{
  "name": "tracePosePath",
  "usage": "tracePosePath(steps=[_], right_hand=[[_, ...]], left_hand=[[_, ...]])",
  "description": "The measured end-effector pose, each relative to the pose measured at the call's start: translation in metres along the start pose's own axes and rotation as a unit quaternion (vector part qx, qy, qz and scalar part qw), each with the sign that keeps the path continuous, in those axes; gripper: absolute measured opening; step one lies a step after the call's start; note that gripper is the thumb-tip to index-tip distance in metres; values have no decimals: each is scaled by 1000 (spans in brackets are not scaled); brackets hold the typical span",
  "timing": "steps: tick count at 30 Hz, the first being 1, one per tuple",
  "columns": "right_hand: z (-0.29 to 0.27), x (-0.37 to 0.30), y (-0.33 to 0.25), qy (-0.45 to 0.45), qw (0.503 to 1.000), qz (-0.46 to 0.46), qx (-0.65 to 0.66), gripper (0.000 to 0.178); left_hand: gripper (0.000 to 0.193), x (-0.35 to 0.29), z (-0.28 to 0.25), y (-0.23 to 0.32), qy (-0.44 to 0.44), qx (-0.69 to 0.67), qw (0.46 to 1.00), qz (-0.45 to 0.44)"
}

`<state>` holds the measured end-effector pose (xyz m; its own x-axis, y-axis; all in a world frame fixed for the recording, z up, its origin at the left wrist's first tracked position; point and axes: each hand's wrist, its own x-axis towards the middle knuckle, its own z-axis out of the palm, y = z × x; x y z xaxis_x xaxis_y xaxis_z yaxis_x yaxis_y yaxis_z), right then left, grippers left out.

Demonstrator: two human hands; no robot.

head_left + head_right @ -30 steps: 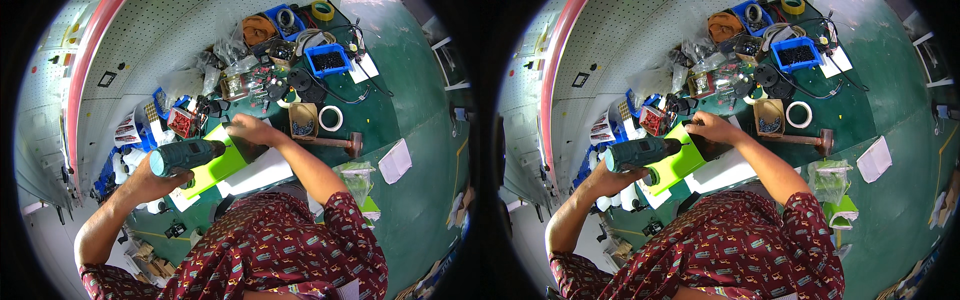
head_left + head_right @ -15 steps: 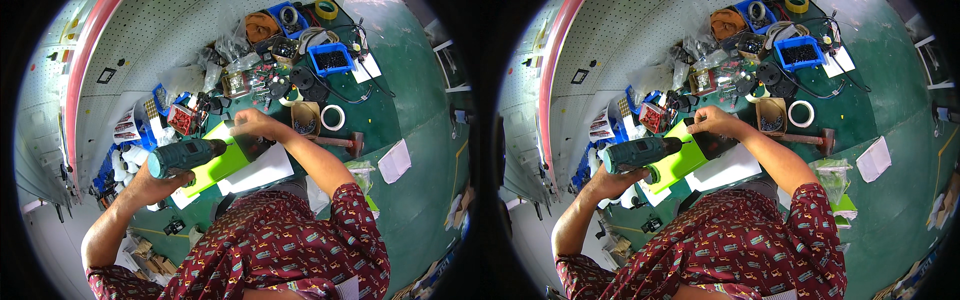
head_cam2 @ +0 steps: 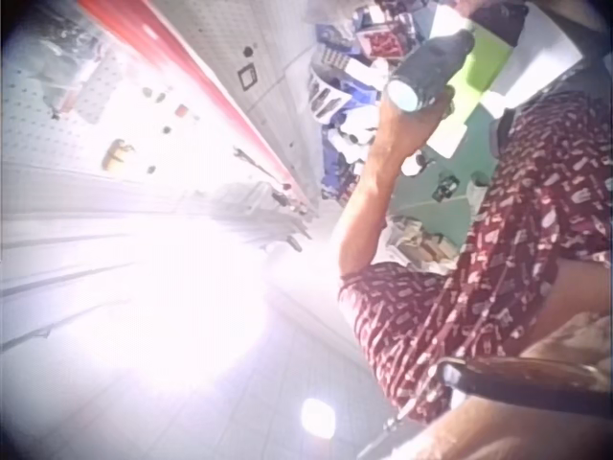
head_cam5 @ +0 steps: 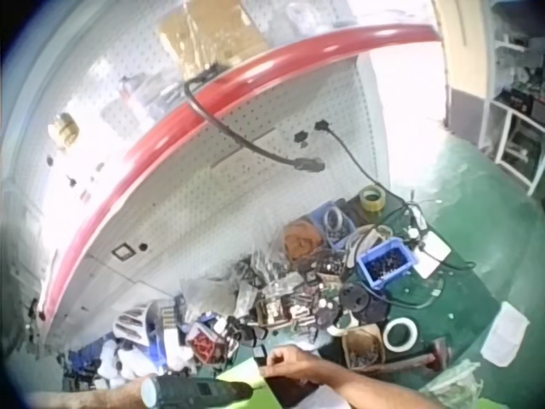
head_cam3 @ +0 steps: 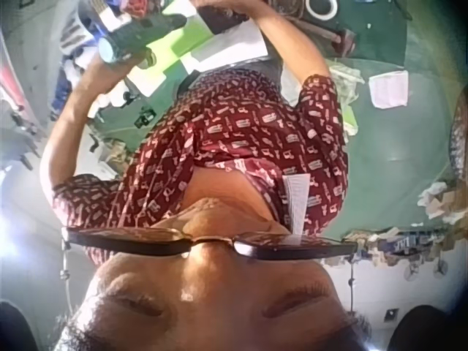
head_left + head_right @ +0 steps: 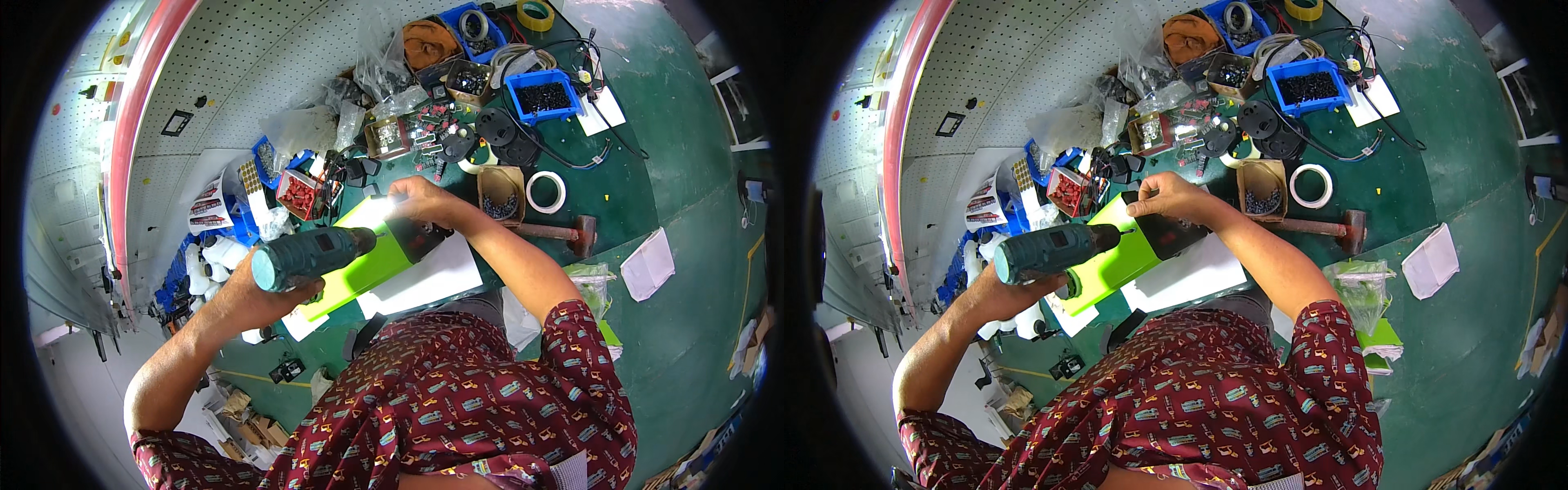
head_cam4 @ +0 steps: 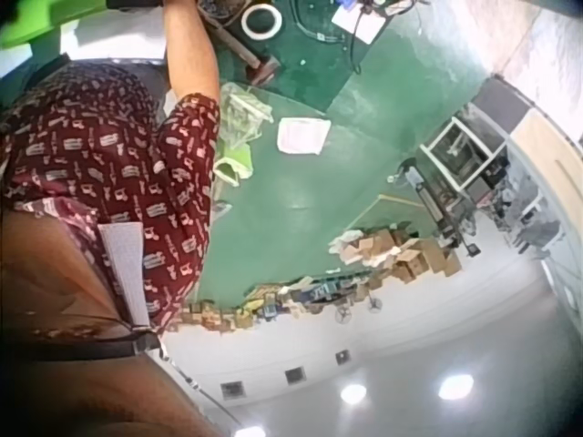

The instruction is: The person assembles a small electronic device by attaching a black component to a white plastic housing, then secures a green cover using a cordless drill. The person handles wires, screws, and multiple plastic parts on a cluttered workbench.

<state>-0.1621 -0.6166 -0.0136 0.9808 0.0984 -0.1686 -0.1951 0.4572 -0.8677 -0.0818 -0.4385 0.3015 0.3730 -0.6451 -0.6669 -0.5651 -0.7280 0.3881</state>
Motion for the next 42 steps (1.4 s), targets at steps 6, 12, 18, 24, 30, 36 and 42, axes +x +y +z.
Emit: tracePosePath(steps=[6,12,18,24,30,36,42], right_hand=[[-2,3,2,6,999,30,-21,45],[-1,-1,2,-11,1000,8,-1,43],[-2,-6,-8,-30,999,16,16,38],[3,-12,-18,-23,1000,16,-6,35],[9,-20,-8,-1,1000,3,31,34],[20,-52,36,237,963,-38,125,33],[33,-50,81,282,944,-21,169,40]], left_hand=[[23,0,1,-3,-9,49,999,3],[31,3,12,-14,32,-23,998,56],[35,-1,12,-6,9,-8,1000,-2],[35,1,22,0,34,-74,995,49],[47,-21,22,-18,8,-139,989,48],[43,-83,96,-152,362,-264,887,112],[43,-81,228,-328,502,-212,830,-118]])
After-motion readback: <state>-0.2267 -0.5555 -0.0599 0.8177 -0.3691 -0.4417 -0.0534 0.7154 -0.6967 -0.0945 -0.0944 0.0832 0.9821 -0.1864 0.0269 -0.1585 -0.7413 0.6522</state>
